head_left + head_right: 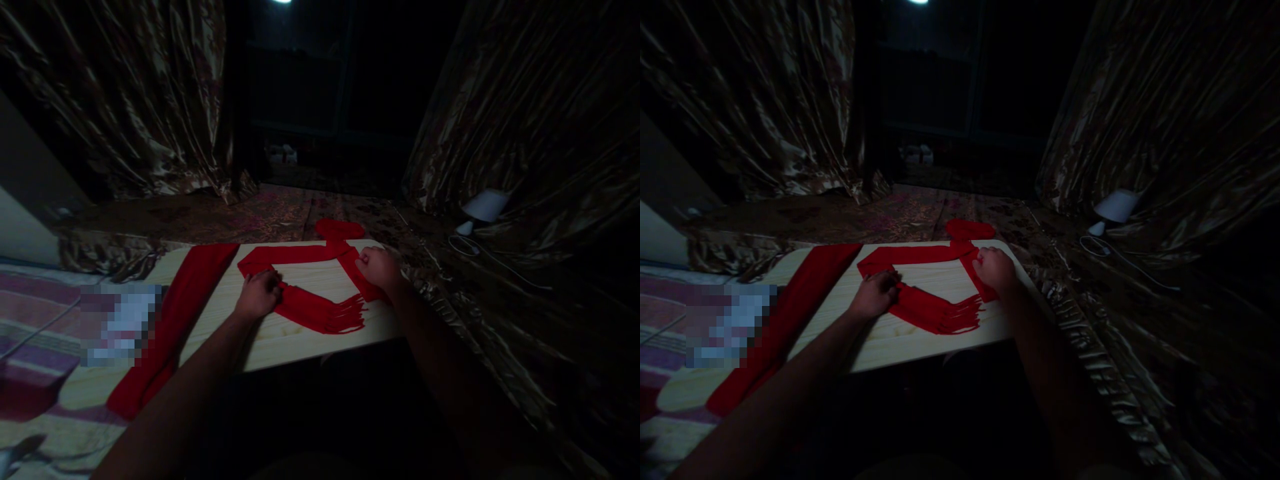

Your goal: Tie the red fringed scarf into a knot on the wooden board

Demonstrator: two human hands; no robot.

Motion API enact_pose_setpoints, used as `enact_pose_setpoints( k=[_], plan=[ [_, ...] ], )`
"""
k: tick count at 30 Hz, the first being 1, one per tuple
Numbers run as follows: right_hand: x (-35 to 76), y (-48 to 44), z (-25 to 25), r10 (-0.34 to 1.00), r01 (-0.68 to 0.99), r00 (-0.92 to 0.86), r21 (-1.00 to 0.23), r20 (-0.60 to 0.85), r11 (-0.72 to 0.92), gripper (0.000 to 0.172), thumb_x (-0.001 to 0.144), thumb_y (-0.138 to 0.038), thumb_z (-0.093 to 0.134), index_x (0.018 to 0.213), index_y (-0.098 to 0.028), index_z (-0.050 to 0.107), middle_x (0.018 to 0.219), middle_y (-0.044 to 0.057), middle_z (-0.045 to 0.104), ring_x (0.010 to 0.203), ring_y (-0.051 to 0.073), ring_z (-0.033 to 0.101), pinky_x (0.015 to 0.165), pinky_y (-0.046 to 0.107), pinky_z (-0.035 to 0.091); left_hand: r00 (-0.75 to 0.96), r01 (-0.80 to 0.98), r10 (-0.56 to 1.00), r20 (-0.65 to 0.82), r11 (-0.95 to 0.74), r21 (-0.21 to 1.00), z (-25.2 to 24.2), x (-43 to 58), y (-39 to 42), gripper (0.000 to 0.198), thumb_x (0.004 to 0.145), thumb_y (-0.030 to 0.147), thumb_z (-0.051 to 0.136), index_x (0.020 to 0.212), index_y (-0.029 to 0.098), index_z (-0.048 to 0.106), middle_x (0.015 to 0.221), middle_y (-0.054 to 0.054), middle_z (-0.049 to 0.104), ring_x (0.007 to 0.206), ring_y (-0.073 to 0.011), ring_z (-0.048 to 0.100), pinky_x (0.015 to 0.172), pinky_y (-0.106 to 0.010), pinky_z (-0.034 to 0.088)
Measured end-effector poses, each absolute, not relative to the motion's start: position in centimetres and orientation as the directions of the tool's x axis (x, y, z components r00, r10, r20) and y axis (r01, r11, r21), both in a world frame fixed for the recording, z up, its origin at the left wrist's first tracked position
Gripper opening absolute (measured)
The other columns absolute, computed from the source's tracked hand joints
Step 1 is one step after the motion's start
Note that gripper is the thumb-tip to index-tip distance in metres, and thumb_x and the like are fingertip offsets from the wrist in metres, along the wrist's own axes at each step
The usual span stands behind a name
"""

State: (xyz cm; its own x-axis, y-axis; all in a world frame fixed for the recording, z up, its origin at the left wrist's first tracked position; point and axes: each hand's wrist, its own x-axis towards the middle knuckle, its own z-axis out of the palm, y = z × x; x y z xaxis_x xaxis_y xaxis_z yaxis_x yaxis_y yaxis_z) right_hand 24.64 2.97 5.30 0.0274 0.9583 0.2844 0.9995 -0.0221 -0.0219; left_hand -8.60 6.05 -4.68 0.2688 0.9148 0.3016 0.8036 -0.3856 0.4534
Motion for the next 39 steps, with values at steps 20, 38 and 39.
enact_pose_setpoints(
  k=[20, 38, 39],
  plan=[
    [22.4, 4.7, -1.1, 0.980, 0.995, 0.031, 0.091, 0.199, -0.050, 0.043, 0.100, -0.040, 0.036, 0.121, -0.016, 0.066, 0.125, 0.017, 0.064, 0.116, 0.030, 0.051, 0.097, 0.041, 0.034, 0.270, 0.808, 0.910, 0.315, -0.392, 0.441, -4.6, -8.6, 6.0, 0.025, 0.084, 0.030, 0.054, 0.103, 0.023, 0.069, 0.125, -0.006, 0.070, 0.121, -0.0293, 0.060, 0.110, -0.051, 0.038],
    [22.2, 4.7, -1.0, 0.978, 0.995, 0.042, 0.075, 0.203, -0.058, 0.042, 0.100, -0.037, 0.037, 0.120, -0.014, 0.066, 0.125, 0.018, 0.064, 0.117, 0.031, 0.051, 0.098, 0.042, 0.034, 0.270, 0.809, 0.905, 0.328, -0.398, 0.433, -4.6, -8.6, 6.0, 0.025, 0.085, 0.030, 0.054, 0.104, 0.024, 0.068, 0.129, -0.005, 0.068, 0.124, -0.0269, 0.060, 0.109, -0.047, 0.041],
    [22.3, 4.7, -1.0, 0.978, 0.996, 0.042, 0.074, 0.204, -0.058, 0.041, 0.099, -0.037, 0.038, 0.119, -0.014, 0.066, 0.124, 0.018, 0.064, 0.116, 0.030, 0.051, 0.097, 0.042, 0.034, 0.272, 0.809, 0.904, 0.330, -0.400, 0.430, -4.6, -8.6, 6.0, 0.024, 0.085, 0.030, 0.054, 0.103, 0.024, 0.068, 0.129, -0.005, 0.068, 0.123, -0.0270, 0.060, 0.108, -0.047, 0.041]
  ],
)
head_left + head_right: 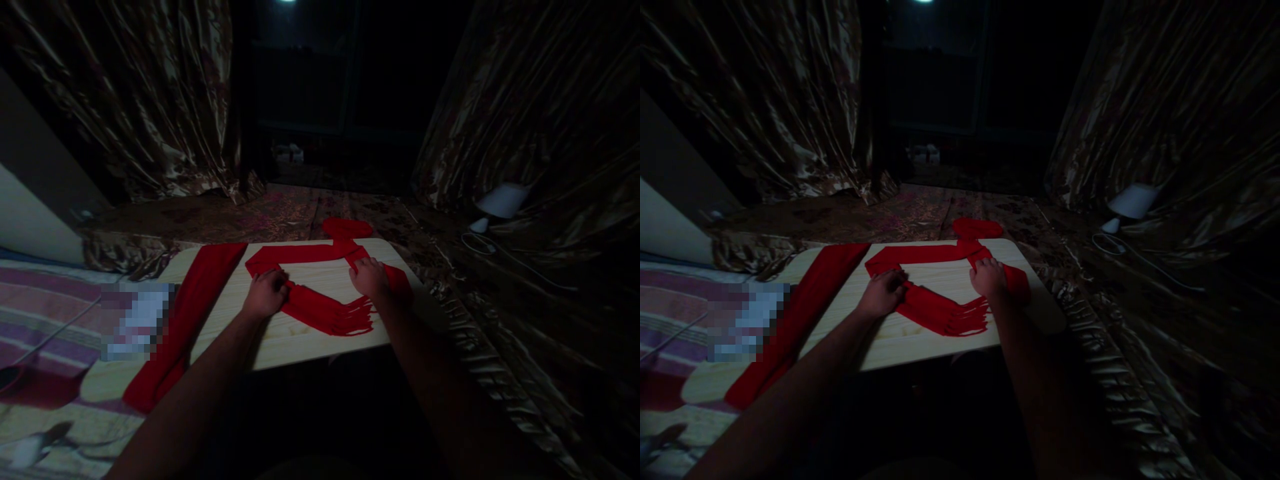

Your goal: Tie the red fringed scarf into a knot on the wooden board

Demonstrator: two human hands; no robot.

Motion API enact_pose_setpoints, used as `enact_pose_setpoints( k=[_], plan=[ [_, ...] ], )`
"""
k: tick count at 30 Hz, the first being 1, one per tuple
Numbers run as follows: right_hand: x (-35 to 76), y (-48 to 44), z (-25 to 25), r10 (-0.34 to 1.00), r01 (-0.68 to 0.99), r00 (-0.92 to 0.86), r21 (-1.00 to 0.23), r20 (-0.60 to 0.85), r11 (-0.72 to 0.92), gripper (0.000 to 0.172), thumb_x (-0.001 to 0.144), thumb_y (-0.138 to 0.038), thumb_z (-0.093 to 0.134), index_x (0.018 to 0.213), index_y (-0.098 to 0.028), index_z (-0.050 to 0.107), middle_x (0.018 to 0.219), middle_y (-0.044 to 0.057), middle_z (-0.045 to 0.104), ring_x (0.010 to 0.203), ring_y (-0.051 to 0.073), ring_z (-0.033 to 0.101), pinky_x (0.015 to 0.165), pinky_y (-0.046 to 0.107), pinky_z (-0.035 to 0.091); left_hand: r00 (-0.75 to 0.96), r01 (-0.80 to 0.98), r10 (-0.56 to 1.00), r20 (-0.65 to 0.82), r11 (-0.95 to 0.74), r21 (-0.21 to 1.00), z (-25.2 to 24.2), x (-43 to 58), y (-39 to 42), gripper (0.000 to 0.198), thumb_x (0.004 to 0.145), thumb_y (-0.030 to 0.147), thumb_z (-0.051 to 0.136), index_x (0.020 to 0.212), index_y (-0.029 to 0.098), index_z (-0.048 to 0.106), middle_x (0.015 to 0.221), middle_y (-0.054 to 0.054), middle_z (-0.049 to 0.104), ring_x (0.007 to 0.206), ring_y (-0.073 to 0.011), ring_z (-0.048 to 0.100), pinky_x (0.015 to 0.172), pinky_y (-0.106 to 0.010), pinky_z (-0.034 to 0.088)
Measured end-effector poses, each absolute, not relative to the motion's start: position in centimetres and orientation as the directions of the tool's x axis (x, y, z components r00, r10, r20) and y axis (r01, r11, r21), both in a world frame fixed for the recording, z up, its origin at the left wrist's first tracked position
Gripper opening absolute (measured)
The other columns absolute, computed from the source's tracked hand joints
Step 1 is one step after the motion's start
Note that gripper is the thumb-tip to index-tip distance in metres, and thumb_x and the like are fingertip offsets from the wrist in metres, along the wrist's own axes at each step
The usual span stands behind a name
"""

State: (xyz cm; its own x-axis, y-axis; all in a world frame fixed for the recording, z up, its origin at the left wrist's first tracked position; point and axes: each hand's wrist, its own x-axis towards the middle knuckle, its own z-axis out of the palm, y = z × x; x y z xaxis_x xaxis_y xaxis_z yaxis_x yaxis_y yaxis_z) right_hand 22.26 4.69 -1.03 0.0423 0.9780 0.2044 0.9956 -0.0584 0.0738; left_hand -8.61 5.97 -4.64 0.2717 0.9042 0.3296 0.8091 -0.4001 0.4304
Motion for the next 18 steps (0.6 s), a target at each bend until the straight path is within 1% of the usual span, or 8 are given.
enact_pose_setpoints(
  k=[4, 8, 11, 18],
  plan=[
    [22.30, 4.73, -1.06, 0.979, 0.995, 0.049, 0.074, 0.199, -0.065, 0.041, 0.099, -0.037, 0.038, 0.120, -0.014, 0.065, 0.125, 0.018, 0.064, 0.117, 0.031, 0.050, 0.098, 0.042, 0.034, 0.280, 0.810, 0.901, 0.332, -0.407, 0.421, -4.57, -8.58, 5.94, 0.022, 0.084, 0.029, 0.054, 0.100, 0.025, 0.068, 0.124, -0.005, 0.070, 0.123, -0.0269, 0.060, 0.108, -0.047, 0.042],
    [22.26, 4.71, -1.01, 0.978, 0.995, 0.044, 0.078, 0.203, -0.061, 0.041, 0.099, -0.038, 0.039, 0.121, -0.014, 0.065, 0.125, 0.018, 0.063, 0.117, 0.031, 0.051, 0.098, 0.043, 0.034, 0.273, 0.814, 0.906, 0.324, -0.397, 0.423, -4.53, -8.58, 5.92, 0.023, 0.085, 0.031, 0.054, 0.102, 0.025, 0.068, 0.125, -0.005, 0.070, 0.125, -0.0275, 0.058, 0.109, -0.047, 0.041],
    [22.20, 4.68, -0.98, 0.978, 0.994, 0.054, 0.080, 0.200, -0.071, 0.041, 0.099, -0.037, 0.039, 0.120, -0.015, 0.065, 0.125, 0.018, 0.064, 0.117, 0.031, 0.051, 0.098, 0.042, 0.034, 0.275, 0.812, 0.904, 0.327, -0.401, 0.425, -4.57, -8.60, 5.94, 0.024, 0.086, 0.032, 0.054, 0.104, 0.025, 0.068, 0.124, -0.006, 0.070, 0.123, -0.0279, 0.060, 0.109, -0.048, 0.041],
    [22.26, 4.69, -1.07, 0.977, 0.993, 0.041, 0.096, 0.210, -0.062, 0.042, 0.100, -0.039, 0.037, 0.119, -0.014, 0.065, 0.124, 0.017, 0.064, 0.116, 0.030, 0.051, 0.097, 0.041, 0.034, 0.267, 0.812, 0.906, 0.327, -0.395, 0.431, -4.61, -8.53, 5.94, 0.027, 0.086, 0.030, 0.054, 0.107, 0.024, 0.068, 0.129, -0.006, 0.068, 0.124, -0.0277, 0.059, 0.110, -0.048, 0.040]
  ],
)
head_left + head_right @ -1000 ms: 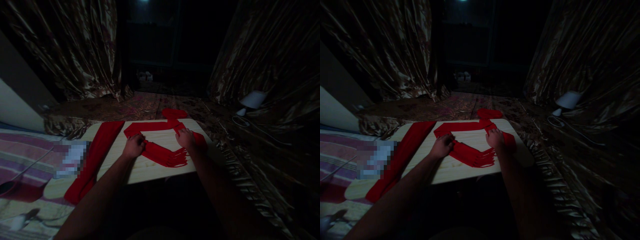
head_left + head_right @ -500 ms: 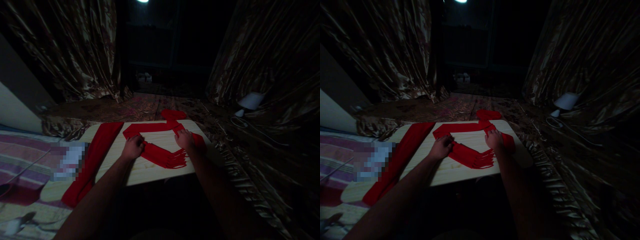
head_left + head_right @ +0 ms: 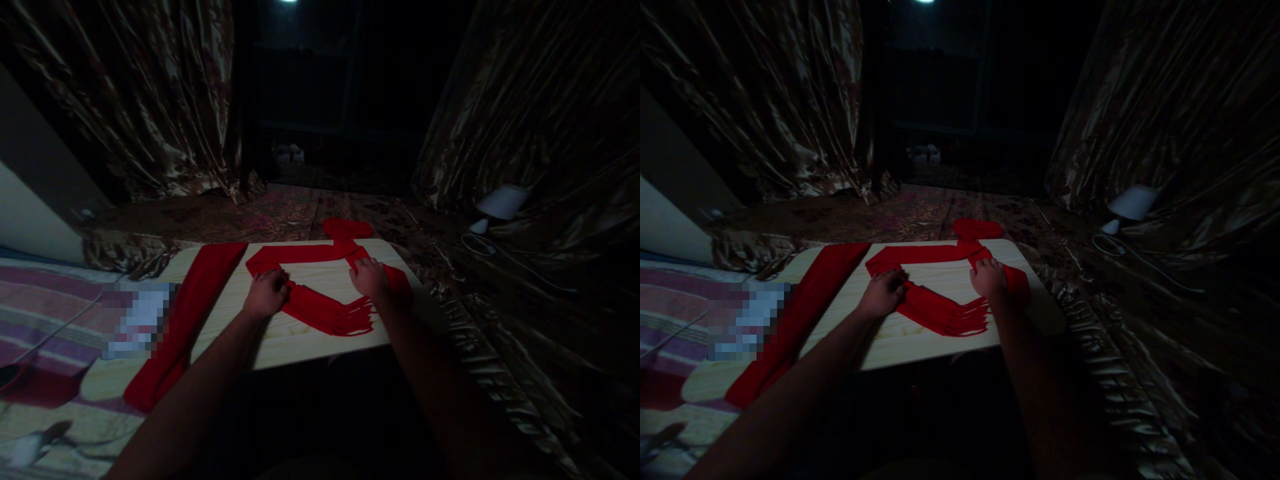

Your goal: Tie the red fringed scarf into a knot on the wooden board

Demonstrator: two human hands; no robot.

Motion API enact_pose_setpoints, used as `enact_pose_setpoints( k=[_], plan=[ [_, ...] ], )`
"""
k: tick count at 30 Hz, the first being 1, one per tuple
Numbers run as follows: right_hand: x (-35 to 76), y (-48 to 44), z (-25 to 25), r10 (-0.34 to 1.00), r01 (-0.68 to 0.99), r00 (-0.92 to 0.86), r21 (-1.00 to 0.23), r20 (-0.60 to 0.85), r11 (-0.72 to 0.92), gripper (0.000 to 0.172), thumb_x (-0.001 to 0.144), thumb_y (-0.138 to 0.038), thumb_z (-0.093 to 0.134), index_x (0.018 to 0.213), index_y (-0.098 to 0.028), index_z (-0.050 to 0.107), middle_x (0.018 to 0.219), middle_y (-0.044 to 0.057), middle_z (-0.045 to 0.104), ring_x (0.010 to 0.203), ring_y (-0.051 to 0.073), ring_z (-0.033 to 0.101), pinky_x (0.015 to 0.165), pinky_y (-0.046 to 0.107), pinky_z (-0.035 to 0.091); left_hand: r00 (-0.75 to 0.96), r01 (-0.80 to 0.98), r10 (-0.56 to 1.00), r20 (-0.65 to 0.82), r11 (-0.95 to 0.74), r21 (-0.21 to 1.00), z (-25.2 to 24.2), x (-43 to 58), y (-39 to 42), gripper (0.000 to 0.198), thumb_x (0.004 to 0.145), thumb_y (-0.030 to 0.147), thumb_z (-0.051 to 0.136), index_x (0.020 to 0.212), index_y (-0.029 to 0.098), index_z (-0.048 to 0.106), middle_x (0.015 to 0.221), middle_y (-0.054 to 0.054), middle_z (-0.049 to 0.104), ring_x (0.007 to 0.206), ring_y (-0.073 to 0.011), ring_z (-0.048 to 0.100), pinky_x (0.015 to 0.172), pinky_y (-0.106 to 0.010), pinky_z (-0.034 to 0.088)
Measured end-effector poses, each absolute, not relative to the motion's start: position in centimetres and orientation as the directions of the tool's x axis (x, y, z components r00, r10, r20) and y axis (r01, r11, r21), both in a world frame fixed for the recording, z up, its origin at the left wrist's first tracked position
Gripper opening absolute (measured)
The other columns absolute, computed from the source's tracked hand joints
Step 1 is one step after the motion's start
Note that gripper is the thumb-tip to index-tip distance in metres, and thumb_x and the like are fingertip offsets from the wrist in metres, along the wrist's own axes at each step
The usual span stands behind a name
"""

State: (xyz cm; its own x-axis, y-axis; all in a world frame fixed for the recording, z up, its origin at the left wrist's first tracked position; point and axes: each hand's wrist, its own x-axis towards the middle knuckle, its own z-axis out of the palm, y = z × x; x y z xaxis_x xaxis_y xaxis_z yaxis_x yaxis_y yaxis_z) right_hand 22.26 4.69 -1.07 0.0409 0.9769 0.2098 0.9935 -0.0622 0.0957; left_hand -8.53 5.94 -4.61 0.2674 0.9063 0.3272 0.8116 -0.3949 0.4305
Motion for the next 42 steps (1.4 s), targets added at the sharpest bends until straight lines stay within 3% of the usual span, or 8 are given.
enact_pose_setpoints(
  k=[7, 13, 21, 34, 36, 40, 42],
  plan=[
    [22.3, 4.8, -1.2, 0.976, 0.992, 0.038, 0.106, 0.216, -0.062, 0.041, 0.099, -0.038, 0.038, 0.118, -0.014, 0.065, 0.123, 0.017, 0.064, 0.115, 0.030, 0.051, 0.096, 0.042, 0.035, 0.289, 0.824, 0.903, 0.318, -0.404, 0.398, -4.7, -8.6, 5.9, 0.033, 0.086, 0.030, 0.053, 0.114, 0.025, 0.070, 0.136, -0.005, 0.065, 0.131, -0.0273, 0.054, 0.112, -0.048, 0.038],
    [22.6, 5.1, -1.8, 0.968, 0.994, 0.023, 0.101, 0.251, -0.050, 0.039, 0.098, -0.038, 0.040, 0.114, -0.014, 0.066, 0.119, 0.016, 0.066, 0.112, 0.030, 0.053, 0.093, 0.042, 0.036, 0.303, 0.854, 0.909, 0.286, -0.392, 0.341, -4.9, -8.4, 5.7, 0.043, 0.091, 0.045, 0.052, 0.126, 0.026, 0.067, 0.146, -0.007, 0.057, 0.140, -0.0316, 0.045, 0.116, -0.058, 0.029],
    [22.6, 5.1, -1.9, 0.965, 0.995, 0.025, 0.083, 0.262, -0.049, 0.038, 0.098, -0.036, 0.041, 0.115, -0.013, 0.067, 0.119, 0.017, 0.065, 0.113, 0.030, 0.052, 0.096, 0.042, 0.035, 0.351, 0.895, 0.916, 0.195, -0.389, 0.218, -4.9, -7.8, 5.4, 0.067, 0.095, 0.064, 0.039, 0.151, 0.029, 0.045, 0.161, -0.008, 0.035, 0.149, -0.0338, 0.028, 0.118, -0.063, 0.019],
    [22.5, 5.1, -1.6, 0.970, 0.994, 0.043, 0.085, 0.240, -0.065, 0.039, 0.098, -0.037, 0.043, 0.118, -0.012, 0.066, 0.122, 0.018, 0.065, 0.116, 0.031, 0.054, 0.097, 0.040, 0.039, 0.338, 0.913, 0.931, 0.140, -0.361, 0.190, -4.7, -7.6, 5.3, 0.075, 0.093, 0.071, 0.034, 0.156, 0.029, 0.037, 0.164, -0.006, 0.029, 0.151, -0.0341, 0.023, 0.119, -0.063, 0.017],
    [22.7, 5.8, -0.9, 0.979, 0.995, 0.051, 0.075, 0.199, -0.067, 0.041, 0.096, -0.039, 0.048, 0.119, -0.011, 0.066, 0.123, 0.019, 0.065, 0.114, 0.030, 0.057, 0.095, 0.038, 0.041, 0.341, 0.912, 0.930, 0.139, -0.363, 0.191, -4.7, -7.6, 5.4, 0.076, 0.092, 0.071, 0.033, 0.156, 0.029, 0.037, 0.164, -0.007, 0.029, 0.151, -0.0340, 0.023, 0.119, -0.063, 0.017],
    [24.1, 7.7, 1.7, 0.992, 0.994, 0.074, -0.072, -0.099, -0.081, 0.043, 0.091, -0.049, 0.055, 0.105, -0.013, 0.073, 0.106, 0.016, 0.073, 0.096, 0.025, 0.067, 0.080, 0.030, 0.046, 0.339, 0.911, 0.931, 0.134, -0.361, 0.199, -4.8, -7.6, 5.5, 0.078, 0.092, 0.073, 0.032, 0.155, 0.028, 0.037, 0.164, -0.008, 0.029, 0.152, -0.0332, 0.022, 0.118, -0.063, 0.017],
    [25.2, 8.4, 2.9, 0.985, 0.982, 0.139, -0.117, -0.098, -0.151, 0.041, 0.092, -0.047, 0.054, 0.104, -0.014, 0.074, 0.104, 0.016, 0.074, 0.094, 0.024, 0.069, 0.076, 0.027, 0.046, 0.337, 0.912, 0.932, 0.134, -0.358, 0.201, -4.9, -7.5, 5.5, 0.078, 0.092, 0.073, 0.032, 0.155, 0.028, 0.037, 0.164, -0.007, 0.028, 0.152, -0.0333, 0.022, 0.118, -0.063, 0.017]
  ],
)
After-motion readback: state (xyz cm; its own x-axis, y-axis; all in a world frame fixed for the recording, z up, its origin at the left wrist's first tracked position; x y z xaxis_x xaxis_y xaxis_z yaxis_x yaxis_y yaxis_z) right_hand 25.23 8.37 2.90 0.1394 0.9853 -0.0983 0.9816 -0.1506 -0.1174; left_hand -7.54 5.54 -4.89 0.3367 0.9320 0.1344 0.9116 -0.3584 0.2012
